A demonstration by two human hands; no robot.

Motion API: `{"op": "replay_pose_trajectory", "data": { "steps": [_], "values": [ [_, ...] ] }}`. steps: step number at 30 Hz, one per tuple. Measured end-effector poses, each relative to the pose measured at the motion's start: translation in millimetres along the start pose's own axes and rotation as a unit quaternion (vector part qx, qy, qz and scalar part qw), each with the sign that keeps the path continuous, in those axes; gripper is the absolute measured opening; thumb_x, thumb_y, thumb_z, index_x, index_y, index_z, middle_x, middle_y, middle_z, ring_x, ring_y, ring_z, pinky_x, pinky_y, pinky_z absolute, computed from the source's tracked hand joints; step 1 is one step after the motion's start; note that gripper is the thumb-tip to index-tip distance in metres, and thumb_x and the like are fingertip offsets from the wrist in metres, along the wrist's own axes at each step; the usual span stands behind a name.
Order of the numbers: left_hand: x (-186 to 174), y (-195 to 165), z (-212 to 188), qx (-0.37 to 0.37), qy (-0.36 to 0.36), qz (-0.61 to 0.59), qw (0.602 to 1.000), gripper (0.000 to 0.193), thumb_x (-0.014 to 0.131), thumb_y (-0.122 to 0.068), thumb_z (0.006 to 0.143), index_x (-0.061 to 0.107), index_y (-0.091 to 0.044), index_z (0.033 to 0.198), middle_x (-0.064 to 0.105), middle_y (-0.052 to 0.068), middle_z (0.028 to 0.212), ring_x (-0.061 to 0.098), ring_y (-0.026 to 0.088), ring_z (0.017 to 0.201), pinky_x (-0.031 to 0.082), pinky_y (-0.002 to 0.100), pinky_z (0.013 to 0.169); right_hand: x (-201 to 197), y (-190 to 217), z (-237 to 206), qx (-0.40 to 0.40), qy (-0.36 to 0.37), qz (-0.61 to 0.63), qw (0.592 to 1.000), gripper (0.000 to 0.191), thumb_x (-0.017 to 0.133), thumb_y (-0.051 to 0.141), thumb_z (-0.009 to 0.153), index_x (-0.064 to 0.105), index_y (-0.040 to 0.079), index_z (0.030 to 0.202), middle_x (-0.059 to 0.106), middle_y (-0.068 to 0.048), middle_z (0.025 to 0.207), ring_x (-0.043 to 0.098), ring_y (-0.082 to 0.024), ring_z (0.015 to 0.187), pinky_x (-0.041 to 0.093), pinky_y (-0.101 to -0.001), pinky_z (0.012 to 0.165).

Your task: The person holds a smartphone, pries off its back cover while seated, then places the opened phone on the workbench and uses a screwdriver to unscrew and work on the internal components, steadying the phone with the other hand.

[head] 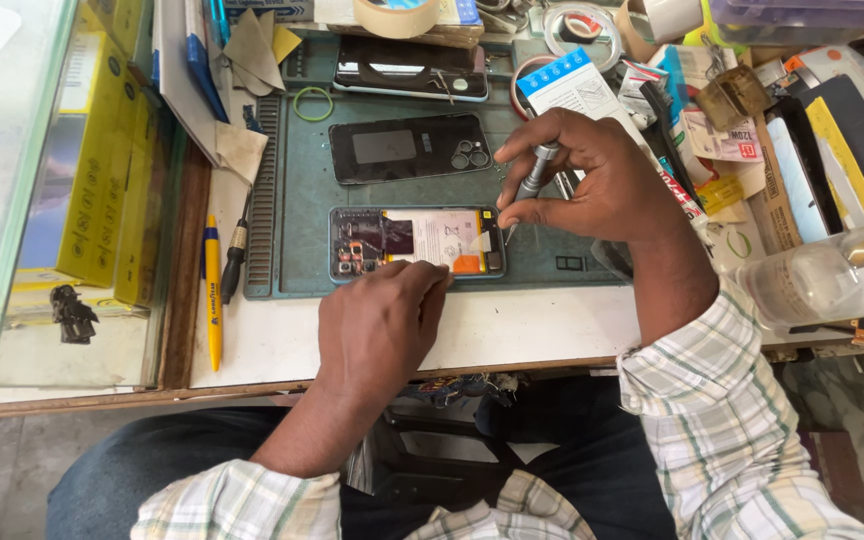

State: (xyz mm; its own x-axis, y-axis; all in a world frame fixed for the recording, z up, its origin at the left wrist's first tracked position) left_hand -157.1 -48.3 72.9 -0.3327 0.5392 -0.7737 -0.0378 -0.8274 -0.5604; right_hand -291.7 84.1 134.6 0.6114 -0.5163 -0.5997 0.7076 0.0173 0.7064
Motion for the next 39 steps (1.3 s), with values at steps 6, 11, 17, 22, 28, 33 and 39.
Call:
{"op": "replay_pose_trajectory", "data": {
  "steps": [6,11,17,22,28,33,39],
  "values": [
    [-11.3,0.7,-1.6,0.005,-0.052,-0.011,0.999,0.014,0.069,-0.024,0.093,0.079,-0.014,0.098,0.075,0.006,0.082,0.072,0.028,0.065,0.055,0.041,0.054,4.0,-0.8,2.7,-0.009,-0.008,-0.015,1.0,0.043,0.088,0.002,0.087,0.062,0.009,0.121,0.068,-0.004,0.101,0.078,-0.017,0.099,0.065,-0.0278,0.079],
    [-8.6,0.6,-2.8,-0.003,-0.029,-0.011,0.999,0.016,0.069,-0.025,0.093,0.078,-0.014,0.099,0.074,0.006,0.083,0.071,0.029,0.067,0.055,0.042,0.056,12.2,-4.3,4.5,0.008,0.011,-0.031,0.999,0.044,0.087,0.001,0.086,0.061,0.009,0.121,0.073,-0.005,0.101,0.078,-0.016,0.099,0.064,-0.0273,0.075],
    [-9.3,1.3,-2.9,-0.008,-0.029,-0.02,0.999,0.017,0.069,-0.026,0.093,0.077,-0.013,0.1,0.074,0.006,0.085,0.071,0.03,0.069,0.055,0.043,0.058,11.6,-0.9,5.3,-0.008,0.007,-0.035,0.999,0.045,0.088,0.002,0.086,0.061,0.009,0.121,0.072,-0.004,0.101,0.078,-0.016,0.1,0.064,-0.028,0.077],
    [-8.0,1.4,-3.0,-0.008,-0.021,-0.02,1.0,0.018,0.069,-0.026,0.092,0.077,-0.012,0.101,0.074,0.006,0.085,0.072,0.03,0.069,0.055,0.043,0.059,13.7,-5.6,5.4,0.011,0.012,-0.019,1.0,0.044,0.088,0.003,0.085,0.062,0.009,0.12,0.072,-0.004,0.101,0.078,-0.016,0.099,0.065,-0.0277,0.076],
    [-7.0,2.1,-3.9,-0.01,-0.014,-0.017,1.0,0.019,0.069,-0.026,0.092,0.076,-0.012,0.102,0.074,0.007,0.085,0.072,0.03,0.07,0.055,0.043,0.06,15.1,-7.2,5.2,0.006,0.014,-0.043,0.999,0.044,0.088,0.006,0.085,0.062,0.01,0.12,0.074,-0.004,0.103,0.078,-0.015,0.099,0.063,-0.0275,0.076],
    [-7.7,1.4,-3.1,-0.007,-0.017,-0.018,1.0,0.019,0.07,-0.027,0.091,0.077,-0.012,0.102,0.074,0.007,0.085,0.072,0.03,0.071,0.055,0.043,0.06,16.8,0.0,7.6,0.0,0.03,-0.055,0.998,0.047,0.088,0.009,0.085,0.063,0.011,0.124,0.078,-0.004,0.102,0.079,-0.016,0.101,0.063,-0.0287,0.078],
    [-5.5,2.2,-3.2,-0.015,-0.006,-0.015,1.0,0.02,0.069,-0.027,0.092,0.076,-0.012,0.103,0.074,0.007,0.084,0.072,0.029,0.07,0.055,0.043,0.059,16.7,10.4,7.0,0.022,0.08,0.034,0.996,0.054,0.069,0.005,0.094,0.053,0.01,0.145,0.072,-0.011,0.129,0.072,-0.022,0.121,0.065,-0.0318,0.089]
  ]
}}
Point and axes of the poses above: each hand's wrist, its own z-axis towards the middle knuckle, its own x-axis out of the palm, y = z × x, the point moved 9 cm from there along z, towards the middle knuckle
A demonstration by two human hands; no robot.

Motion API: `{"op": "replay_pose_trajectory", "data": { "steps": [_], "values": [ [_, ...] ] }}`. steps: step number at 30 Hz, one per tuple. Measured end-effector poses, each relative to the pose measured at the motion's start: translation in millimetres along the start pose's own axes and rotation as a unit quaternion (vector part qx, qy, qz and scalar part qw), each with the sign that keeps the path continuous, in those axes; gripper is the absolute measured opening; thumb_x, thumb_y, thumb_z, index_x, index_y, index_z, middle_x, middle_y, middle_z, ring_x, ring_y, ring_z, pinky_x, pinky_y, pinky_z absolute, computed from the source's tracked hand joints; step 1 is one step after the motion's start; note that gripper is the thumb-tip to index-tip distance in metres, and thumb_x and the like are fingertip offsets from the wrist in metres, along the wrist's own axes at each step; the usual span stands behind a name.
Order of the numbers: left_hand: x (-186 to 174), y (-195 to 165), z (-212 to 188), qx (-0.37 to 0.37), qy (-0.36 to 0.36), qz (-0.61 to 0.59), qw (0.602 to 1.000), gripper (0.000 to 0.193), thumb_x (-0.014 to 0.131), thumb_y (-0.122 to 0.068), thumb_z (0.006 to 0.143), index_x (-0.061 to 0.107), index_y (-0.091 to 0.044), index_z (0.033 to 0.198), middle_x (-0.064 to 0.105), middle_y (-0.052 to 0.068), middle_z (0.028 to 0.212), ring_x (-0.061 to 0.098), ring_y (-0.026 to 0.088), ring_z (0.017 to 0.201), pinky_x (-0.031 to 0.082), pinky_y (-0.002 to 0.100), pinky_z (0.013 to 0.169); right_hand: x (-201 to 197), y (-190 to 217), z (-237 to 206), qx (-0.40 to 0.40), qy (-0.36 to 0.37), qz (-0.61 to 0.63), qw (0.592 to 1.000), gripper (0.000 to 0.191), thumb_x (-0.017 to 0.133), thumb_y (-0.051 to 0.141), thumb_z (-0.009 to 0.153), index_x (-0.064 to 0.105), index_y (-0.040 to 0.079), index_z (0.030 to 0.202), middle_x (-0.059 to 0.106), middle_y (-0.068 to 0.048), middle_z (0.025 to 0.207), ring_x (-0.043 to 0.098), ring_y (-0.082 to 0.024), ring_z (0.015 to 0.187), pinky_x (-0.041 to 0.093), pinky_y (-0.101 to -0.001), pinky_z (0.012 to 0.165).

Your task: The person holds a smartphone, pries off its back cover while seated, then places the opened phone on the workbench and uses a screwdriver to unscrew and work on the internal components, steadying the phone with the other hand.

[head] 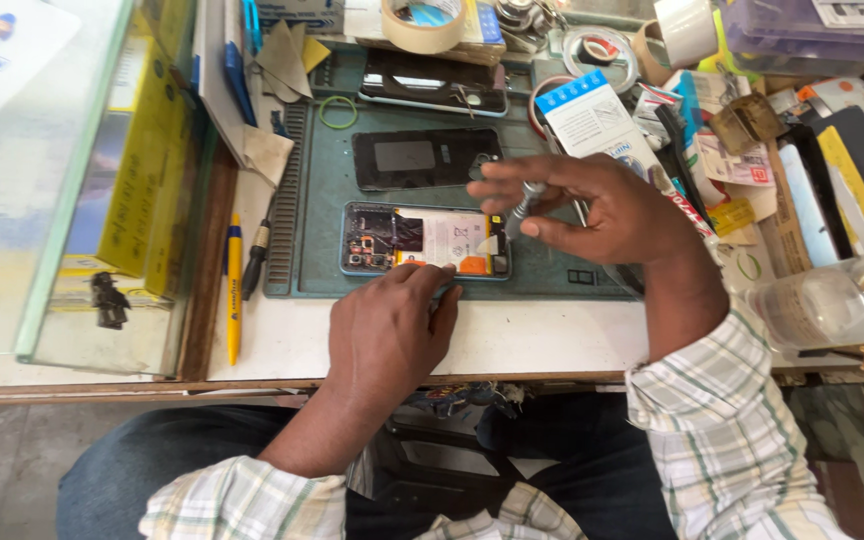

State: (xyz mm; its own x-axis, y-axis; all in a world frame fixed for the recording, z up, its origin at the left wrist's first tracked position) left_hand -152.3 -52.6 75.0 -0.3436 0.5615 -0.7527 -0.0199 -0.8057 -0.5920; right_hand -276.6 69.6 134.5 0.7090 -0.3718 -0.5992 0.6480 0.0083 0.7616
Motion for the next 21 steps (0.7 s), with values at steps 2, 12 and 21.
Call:
{"op": "replay_pose_trajectory", "data": {
  "steps": [2,12,21],
  "values": [
    [-2.2,-0.8,-0.5,0.004,-0.007,-0.003,1.0,0.02,0.069,-0.027,0.092,0.076,-0.012,0.103,0.074,0.007,0.085,0.072,0.029,0.07,0.055,0.043,0.059,0.3,-2.5,1.1,0.007,-0.002,0.006,1.0,0.051,0.074,0.007,0.094,0.058,0.011,0.143,0.078,-0.007,0.115,0.077,-0.018,0.111,0.065,-0.0293,0.085],
    [-4.4,-0.5,-0.1,-0.003,-0.003,-0.017,1.0,0.021,0.07,-0.028,0.091,0.077,-0.013,0.103,0.074,0.008,0.086,0.072,0.031,0.069,0.055,0.045,0.059,-3.9,3.1,4.3,-0.005,-0.058,-0.124,0.991,0.036,0.083,0.014,0.089,0.072,0.014,0.122,0.077,0.001,0.097,0.074,-0.011,0.088,0.06,-0.0272,0.082],
    [-0.1,2.5,0.2,-0.016,0.017,-0.017,1.0,0.021,0.069,-0.029,0.092,0.076,-0.013,0.105,0.074,0.007,0.084,0.072,0.029,0.067,0.056,0.043,0.058,-3.2,-40.7,-1.8,0.261,-0.012,-0.163,0.951,0.049,0.082,0.02,0.081,0.069,0.021,0.127,0.085,-0.001,0.101,0.082,-0.016,0.083,0.062,-0.0369,0.069]
  ]
}}
Point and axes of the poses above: each hand's wrist, its own z-axis towards the middle knuckle, its own x-axis out of the palm, y = z × x, the point moved 9 cm from there along z, towards the middle knuckle
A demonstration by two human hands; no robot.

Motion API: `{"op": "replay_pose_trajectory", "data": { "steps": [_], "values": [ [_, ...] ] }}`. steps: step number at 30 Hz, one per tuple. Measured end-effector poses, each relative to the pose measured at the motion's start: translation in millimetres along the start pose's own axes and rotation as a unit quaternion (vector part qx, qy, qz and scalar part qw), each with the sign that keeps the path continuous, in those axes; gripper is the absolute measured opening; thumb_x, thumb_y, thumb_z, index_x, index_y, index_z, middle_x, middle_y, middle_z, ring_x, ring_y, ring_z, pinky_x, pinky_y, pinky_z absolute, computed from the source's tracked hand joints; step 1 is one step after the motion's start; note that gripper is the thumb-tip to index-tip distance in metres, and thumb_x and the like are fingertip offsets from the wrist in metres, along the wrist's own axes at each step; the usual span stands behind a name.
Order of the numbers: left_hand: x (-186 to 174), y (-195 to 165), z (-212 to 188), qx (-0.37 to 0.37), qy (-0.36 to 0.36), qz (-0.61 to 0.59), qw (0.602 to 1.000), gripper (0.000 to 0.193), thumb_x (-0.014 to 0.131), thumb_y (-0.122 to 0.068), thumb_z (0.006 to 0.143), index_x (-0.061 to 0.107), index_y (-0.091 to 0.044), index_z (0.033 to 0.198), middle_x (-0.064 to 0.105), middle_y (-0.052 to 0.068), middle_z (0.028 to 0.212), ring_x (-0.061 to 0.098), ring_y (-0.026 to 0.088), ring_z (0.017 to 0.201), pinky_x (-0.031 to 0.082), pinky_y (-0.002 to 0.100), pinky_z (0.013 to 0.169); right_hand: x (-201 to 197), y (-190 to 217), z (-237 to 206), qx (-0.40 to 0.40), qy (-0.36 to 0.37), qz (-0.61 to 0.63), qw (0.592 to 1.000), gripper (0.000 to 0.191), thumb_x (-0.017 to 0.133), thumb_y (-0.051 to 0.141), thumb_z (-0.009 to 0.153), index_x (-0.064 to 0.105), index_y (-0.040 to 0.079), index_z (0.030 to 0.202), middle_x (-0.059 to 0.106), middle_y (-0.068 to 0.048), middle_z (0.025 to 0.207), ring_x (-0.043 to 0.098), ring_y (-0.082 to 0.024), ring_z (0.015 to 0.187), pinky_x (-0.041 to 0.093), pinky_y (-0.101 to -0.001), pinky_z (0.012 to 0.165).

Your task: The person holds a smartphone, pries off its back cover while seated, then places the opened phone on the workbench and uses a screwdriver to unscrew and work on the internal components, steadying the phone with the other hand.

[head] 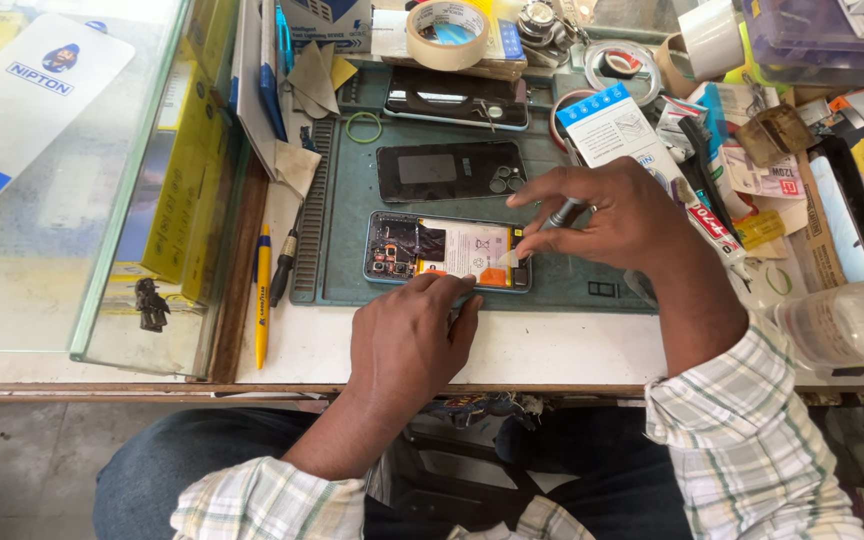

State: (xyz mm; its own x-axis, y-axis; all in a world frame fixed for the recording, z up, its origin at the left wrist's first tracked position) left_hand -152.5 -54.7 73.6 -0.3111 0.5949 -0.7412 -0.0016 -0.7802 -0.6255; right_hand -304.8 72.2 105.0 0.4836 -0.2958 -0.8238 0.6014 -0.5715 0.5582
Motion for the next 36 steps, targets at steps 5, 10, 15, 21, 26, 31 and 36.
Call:
{"op": "replay_pose_trajectory", "data": {
  "steps": [5,10,15,21,26,31,36],
  "values": [
    [-2.9,-3.5,0.5,0.016,-0.019,0.003,1.0,0.021,0.07,-0.028,0.092,0.076,-0.012,0.104,0.074,0.007,0.084,0.072,0.029,0.067,0.055,0.042,0.057,-11.6,52.3,-23.4,-0.325,-0.024,0.096,0.941,0.048,0.077,0.013,0.094,0.054,0.008,0.135,0.071,-0.015,0.12,0.068,-0.025,0.114,0.056,-0.0372,0.096],
    [-1.2,-2.1,0.7,0.006,-0.005,0.004,1.0,0.02,0.07,-0.028,0.092,0.076,-0.013,0.103,0.074,0.007,0.082,0.071,0.028,0.066,0.055,0.042,0.057,-3.5,32.8,-11.4,-0.237,-0.01,0.068,0.969,0.046,0.08,0.014,0.09,0.063,0.016,0.133,0.082,-0.003,0.105,0.08,-0.015,0.099,0.064,-0.0292,0.082],
    [-2.6,-2.8,0.3,0.011,-0.014,0.001,1.0,0.021,0.071,-0.028,0.091,0.076,-0.012,0.102,0.074,0.007,0.083,0.072,0.029,0.066,0.055,0.042,0.057,-9.3,31.0,-15.3,-0.275,-0.036,0.052,0.959,0.048,0.08,0.014,0.09,0.059,0.014,0.133,0.078,-0.007,0.115,0.077,-0.018,0.102,0.061,-0.0301,0.081],
    [-2.4,-2.3,0.1,0.014,-0.018,0.0,1.0,0.02,0.071,-0.028,0.091,0.076,-0.012,0.103,0.074,0.007,0.083,0.072,0.029,0.068,0.055,0.043,0.058,-7.9,23.9,-9.4,-0.219,-0.028,0.016,0.975,0.053,0.085,0.018,0.085,0.063,0.018,0.133,0.081,-0.005,0.112,0.082,-0.013,0.095,0.059,-0.0248,0.058],
    [-1.1,-2.7,0.7,0.015,-0.018,0.007,1.0,0.02,0.071,-0.028,0.091,0.076,-0.012,0.102,0.074,0.007,0.083,0.072,0.029,0.067,0.055,0.043,0.057,-15.6,36.6,-14.3,-0.256,-0.071,0.018,0.964,0.056,0.085,0.024,0.087,0.057,0.015,0.134,0.076,-0.008,0.104,0.074,-0.017,0.095,0.058,-0.0297,0.073],
    [2.4,-0.2,1.6,0.004,0.004,0.013,1.0,0.021,0.07,-0.029,0.093,0.075,-0.011,0.104,0.073,0.007,0.082,0.072,0.027,0.064,0.056,0.041,0.056,-6.1,13.1,-3.2,-0.093,-0.04,-0.026,0.995,0.059,0.087,0.027,0.081,0.062,0.021,0.134,0.082,-0.001,0.095,0.077,-0.016,0.077,0.053,-0.0316,0.063],
    [-0.2,-1.7,0.7,0.01,-0.005,0.006,1.0,0.021,0.07,-0.028,0.092,0.076,-0.011,0.103,0.074,0.007,0.083,0.072,0.027,0.065,0.056,0.042,0.056,-14.7,44.9,-17.8,-0.285,-0.097,-0.004,0.954,0.06,0.086,0.023,0.086,0.058,0.016,0.138,0.079,-0.003,0.103,0.077,-0.016,0.097,0.057,-0.0337,0.087]
  ]
}}
Point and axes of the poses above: each hand's wrist, its own z-axis towards the middle knuckle, its own x-axis out of the palm, y = z × x, the point moved 9 cm from there along z, towards the middle knuckle
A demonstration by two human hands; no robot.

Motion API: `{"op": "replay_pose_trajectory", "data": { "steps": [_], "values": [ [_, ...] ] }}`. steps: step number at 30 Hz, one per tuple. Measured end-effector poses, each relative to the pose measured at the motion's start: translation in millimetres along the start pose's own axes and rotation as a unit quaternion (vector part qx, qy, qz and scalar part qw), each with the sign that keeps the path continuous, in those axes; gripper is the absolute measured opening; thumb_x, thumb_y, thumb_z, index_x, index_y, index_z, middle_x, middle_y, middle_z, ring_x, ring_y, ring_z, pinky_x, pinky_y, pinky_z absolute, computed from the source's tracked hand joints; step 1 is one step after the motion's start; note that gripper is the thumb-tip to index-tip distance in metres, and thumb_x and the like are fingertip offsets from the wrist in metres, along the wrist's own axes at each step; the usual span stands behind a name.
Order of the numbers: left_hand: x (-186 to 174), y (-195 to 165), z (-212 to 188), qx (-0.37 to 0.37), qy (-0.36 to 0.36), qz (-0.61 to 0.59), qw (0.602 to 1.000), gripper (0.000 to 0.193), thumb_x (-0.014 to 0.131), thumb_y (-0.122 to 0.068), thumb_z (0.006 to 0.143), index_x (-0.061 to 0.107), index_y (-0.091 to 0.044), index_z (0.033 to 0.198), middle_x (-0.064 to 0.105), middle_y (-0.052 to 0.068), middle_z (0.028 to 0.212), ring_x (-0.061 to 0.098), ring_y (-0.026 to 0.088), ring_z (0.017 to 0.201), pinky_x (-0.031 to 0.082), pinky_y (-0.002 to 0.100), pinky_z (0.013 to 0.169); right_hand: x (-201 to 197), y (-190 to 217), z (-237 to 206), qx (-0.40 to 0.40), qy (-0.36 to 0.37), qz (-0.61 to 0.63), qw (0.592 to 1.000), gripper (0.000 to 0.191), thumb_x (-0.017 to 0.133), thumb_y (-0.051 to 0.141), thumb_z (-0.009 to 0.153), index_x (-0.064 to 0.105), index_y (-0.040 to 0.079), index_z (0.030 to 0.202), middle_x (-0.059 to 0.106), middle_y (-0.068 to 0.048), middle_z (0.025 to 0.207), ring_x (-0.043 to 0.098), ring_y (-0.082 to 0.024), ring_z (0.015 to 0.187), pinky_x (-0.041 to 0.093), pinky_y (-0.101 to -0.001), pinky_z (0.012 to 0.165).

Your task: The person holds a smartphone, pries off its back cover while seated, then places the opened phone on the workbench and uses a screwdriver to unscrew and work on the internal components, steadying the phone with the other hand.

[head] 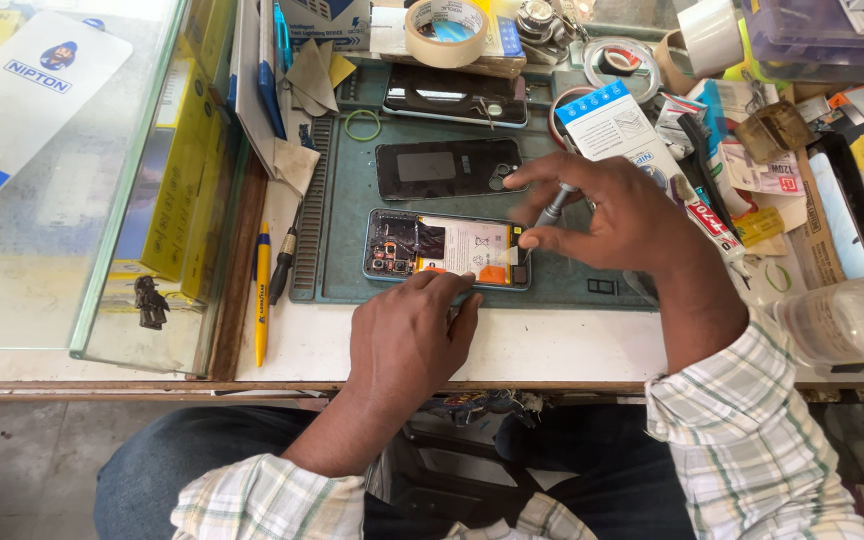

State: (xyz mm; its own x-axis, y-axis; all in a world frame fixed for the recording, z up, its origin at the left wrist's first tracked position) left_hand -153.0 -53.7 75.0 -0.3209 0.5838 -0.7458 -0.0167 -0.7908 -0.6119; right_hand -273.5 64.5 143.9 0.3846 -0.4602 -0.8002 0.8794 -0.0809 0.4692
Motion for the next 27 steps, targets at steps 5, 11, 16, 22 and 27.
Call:
{"op": "replay_pose_trajectory", "data": {
  "steps": [5,11,16,22,27],
  "values": [
    [-2.1,-0.8,-0.6,0.001,-0.007,-0.003,1.0,0.02,0.07,-0.028,0.091,0.076,-0.012,0.103,0.073,0.007,0.082,0.071,0.029,0.065,0.055,0.043,0.057,12.5,-24.9,-3.6,0.161,0.057,0.047,0.984,0.051,0.083,0.024,0.088,0.061,0.019,0.134,0.081,-0.001,0.108,0.075,-0.015,0.077,0.056,-0.0292,0.064],
    [-1.0,-2.2,-0.4,0.004,-0.008,-0.001,1.0,0.02,0.071,-0.028,0.092,0.076,-0.012,0.103,0.073,0.007,0.081,0.072,0.029,0.065,0.055,0.043,0.056,7.8,-4.9,0.1,0.082,0.043,0.103,0.99,0.055,0.079,0.018,0.094,0.053,0.016,0.142,0.075,-0.007,0.122,0.068,-0.019,0.094,0.057,-0.0289,0.073],
    [-1.5,-1.8,-0.6,0.013,-0.014,0.0,1.0,0.02,0.071,-0.028,0.091,0.076,-0.012,0.103,0.073,0.007,0.081,0.071,0.029,0.065,0.055,0.043,0.056,13.3,-20.3,-0.5,0.158,0.065,0.016,0.985,0.053,0.083,0.019,0.086,0.06,0.019,0.134,0.081,-0.004,0.105,0.076,-0.017,0.079,0.059,-0.0275,0.063],
    [-2.1,-2.9,-1.4,0.024,-0.023,0.0,0.999,0.021,0.071,-0.028,0.091,0.076,-0.012,0.103,0.073,0.007,0.082,0.071,0.029,0.065,0.055,0.043,0.057,13.9,-11.2,-1.8,0.09,0.076,0.166,0.979,0.054,0.074,0.016,0.09,0.051,0.016,0.138,0.076,-0.004,0.114,0.075,-0.018,0.106,0.062,-0.0276,0.078],
    [0.0,-2.0,-0.6,0.019,-0.012,-0.008,1.0,0.022,0.071,-0.028,0.091,0.076,-0.011,0.104,0.073,0.007,0.083,0.071,0.028,0.064,0.055,0.041,0.056,11.1,-17.0,-1.8,0.08,0.051,0.028,0.995,0.054,0.083,0.016,0.088,0.056,0.018,0.134,0.081,-0.005,0.095,0.081,-0.018,0.092,0.061,-0.0324,0.079]
  ]
}}
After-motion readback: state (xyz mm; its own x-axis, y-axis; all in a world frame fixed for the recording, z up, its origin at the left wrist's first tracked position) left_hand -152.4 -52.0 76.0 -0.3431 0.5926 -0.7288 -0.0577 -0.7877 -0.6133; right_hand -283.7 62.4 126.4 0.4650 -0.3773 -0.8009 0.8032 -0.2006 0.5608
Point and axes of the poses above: each hand's wrist, its own z-axis towards the middle knuckle, its own x-axis out of the palm, y = z × x, the point moved 9 cm from there along z, towards the middle knuckle
